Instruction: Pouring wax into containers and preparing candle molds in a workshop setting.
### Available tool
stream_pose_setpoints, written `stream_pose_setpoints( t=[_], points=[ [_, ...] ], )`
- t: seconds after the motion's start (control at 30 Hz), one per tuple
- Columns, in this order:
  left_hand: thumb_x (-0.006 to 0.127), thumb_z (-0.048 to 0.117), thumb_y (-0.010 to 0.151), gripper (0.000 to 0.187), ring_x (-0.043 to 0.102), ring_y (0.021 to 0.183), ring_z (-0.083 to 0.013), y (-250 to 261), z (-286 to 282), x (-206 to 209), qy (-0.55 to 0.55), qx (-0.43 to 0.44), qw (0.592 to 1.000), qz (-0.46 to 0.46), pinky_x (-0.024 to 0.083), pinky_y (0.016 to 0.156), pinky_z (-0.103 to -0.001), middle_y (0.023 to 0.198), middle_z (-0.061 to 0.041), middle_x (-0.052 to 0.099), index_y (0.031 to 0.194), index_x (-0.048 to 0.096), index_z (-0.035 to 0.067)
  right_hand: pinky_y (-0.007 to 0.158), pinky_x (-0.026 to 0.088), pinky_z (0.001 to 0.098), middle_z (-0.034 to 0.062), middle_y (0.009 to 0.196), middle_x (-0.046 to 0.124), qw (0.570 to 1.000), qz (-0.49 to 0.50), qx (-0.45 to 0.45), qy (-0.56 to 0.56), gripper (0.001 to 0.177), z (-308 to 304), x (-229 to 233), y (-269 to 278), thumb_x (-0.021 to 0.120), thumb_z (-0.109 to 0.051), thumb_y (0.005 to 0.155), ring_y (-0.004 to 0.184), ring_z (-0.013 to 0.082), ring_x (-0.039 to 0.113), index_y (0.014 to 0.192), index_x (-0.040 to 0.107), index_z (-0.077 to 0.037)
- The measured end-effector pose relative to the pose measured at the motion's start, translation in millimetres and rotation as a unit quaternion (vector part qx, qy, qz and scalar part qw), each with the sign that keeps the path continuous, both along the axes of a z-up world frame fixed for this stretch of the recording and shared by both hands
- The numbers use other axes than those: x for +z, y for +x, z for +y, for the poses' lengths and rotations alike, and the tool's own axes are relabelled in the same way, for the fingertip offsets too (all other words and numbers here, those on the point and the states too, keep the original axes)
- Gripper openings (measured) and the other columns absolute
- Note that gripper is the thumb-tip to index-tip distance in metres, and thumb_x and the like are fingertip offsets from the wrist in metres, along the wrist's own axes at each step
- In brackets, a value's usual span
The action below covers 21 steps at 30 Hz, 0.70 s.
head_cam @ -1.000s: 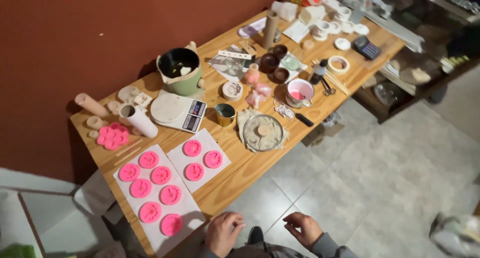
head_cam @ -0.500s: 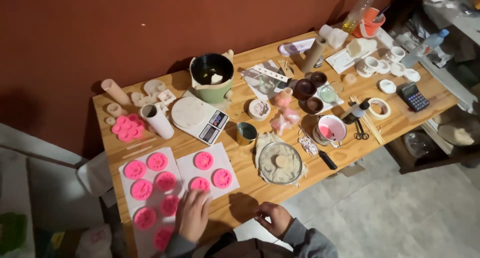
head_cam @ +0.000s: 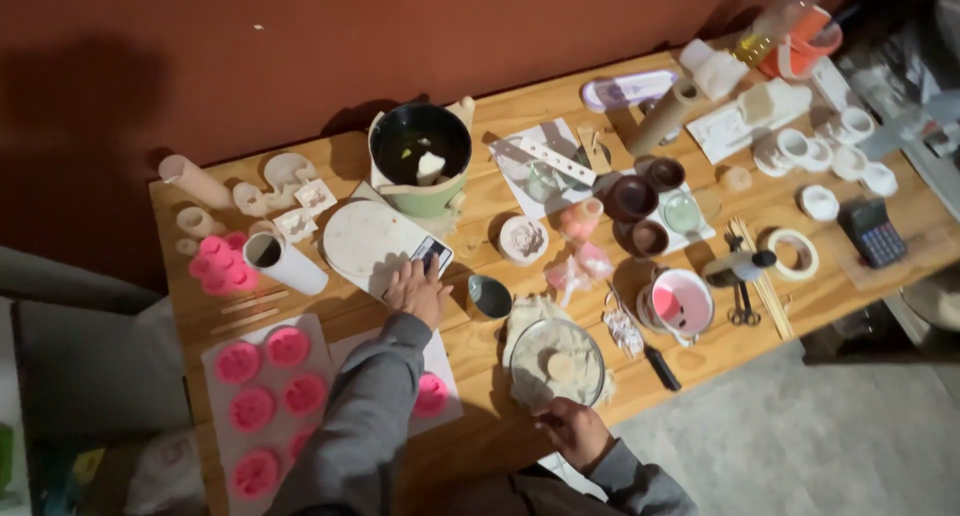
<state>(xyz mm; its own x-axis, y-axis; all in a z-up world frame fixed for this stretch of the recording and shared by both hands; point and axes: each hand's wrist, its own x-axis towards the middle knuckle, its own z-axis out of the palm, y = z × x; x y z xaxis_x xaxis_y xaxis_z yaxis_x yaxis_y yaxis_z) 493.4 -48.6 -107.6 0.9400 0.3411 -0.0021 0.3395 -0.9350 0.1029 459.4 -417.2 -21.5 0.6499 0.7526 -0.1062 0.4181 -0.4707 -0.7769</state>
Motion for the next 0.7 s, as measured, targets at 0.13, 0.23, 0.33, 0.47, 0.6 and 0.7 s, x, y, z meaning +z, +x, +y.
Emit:
stream_pose_setpoints(
  t=[0.13,0.23,0.33,0.47,0.6,0.7],
  points=[
    [0.046,0.054,0.1,0.074,0.048,0.134,-0.0382,9.3,-0.5,-2.5,-0.009,0.021,0.997,0.071,0.037,0.106,-0.047,0.141,-0.022,0.054,0.156,0.04,0.006,0.069,0.059,0.0294,0.0009,0.096,0.08,1.0,0.006,-0.001,-0.006,0.022,-3.9,-5.7,37.1,0.077,-0.014,0.076,0.076,0.0208,0.075,0.098,0.076,-0.012],
    [0.037,0.057,0.102,0.074,0.045,0.137,-0.0376,12.6,0.1,1.0,-0.044,0.045,0.991,0.122,0.035,0.109,-0.047,0.153,-0.024,0.044,0.161,0.031,0.014,0.064,0.058,0.029,0.0022,0.086,0.077,0.997,0.058,-0.004,-0.044,0.02,0.7,1.2,61.2,0.078,-0.021,0.077,0.069,0.0184,0.071,0.096,0.077,-0.013],
    [0.042,0.055,0.102,0.075,0.042,0.137,-0.0342,14.9,-1.1,3.1,-0.025,0.046,0.99,0.133,0.037,0.105,-0.046,0.145,-0.018,0.051,0.16,0.033,0.009,0.067,0.059,0.0279,0.0031,0.097,0.076,0.997,0.054,0.034,0.04,0.017,10.8,5.7,75.4,0.078,-0.016,0.082,0.075,0.0182,0.073,0.098,0.077,-0.012],
    [0.056,0.05,0.094,0.075,0.05,0.116,-0.0325,11.9,-2.2,-6.1,0.023,0.032,0.998,0.045,0.039,0.096,-0.044,0.123,-0.016,0.058,0.152,0.046,0.005,0.066,0.058,0.0296,0.0003,0.096,0.077,0.995,0.048,0.084,-0.027,0.017,18.6,13.2,91.4,0.073,-0.02,0.083,0.073,0.0187,0.072,0.1,0.074,-0.015],
    [0.064,0.044,0.087,0.071,0.052,0.109,-0.0321,14.2,-4.0,2.9,0.048,0.011,0.999,-0.012,0.04,0.092,-0.041,0.118,-0.016,0.061,0.142,0.056,0.0,0.075,0.058,0.0322,-0.0004,0.103,0.078,0.991,0.072,0.091,-0.061,0.026,19.2,4.1,98.3,0.072,-0.021,0.082,0.082,0.0218,0.074,0.107,0.075,-0.019],
    [0.059,0.041,0.09,0.068,0.051,0.111,-0.0316,18.2,-5.1,3.9,0.044,0.017,0.999,0.006,0.039,0.094,-0.041,0.125,-0.016,0.061,0.142,0.056,-0.003,0.071,0.058,0.0312,-0.0019,0.099,0.077,0.99,0.074,0.087,-0.084,0.025,20.5,4.1,100.2,0.072,-0.022,0.083,0.075,0.0189,0.072,0.108,0.074,-0.021]
  ],
)
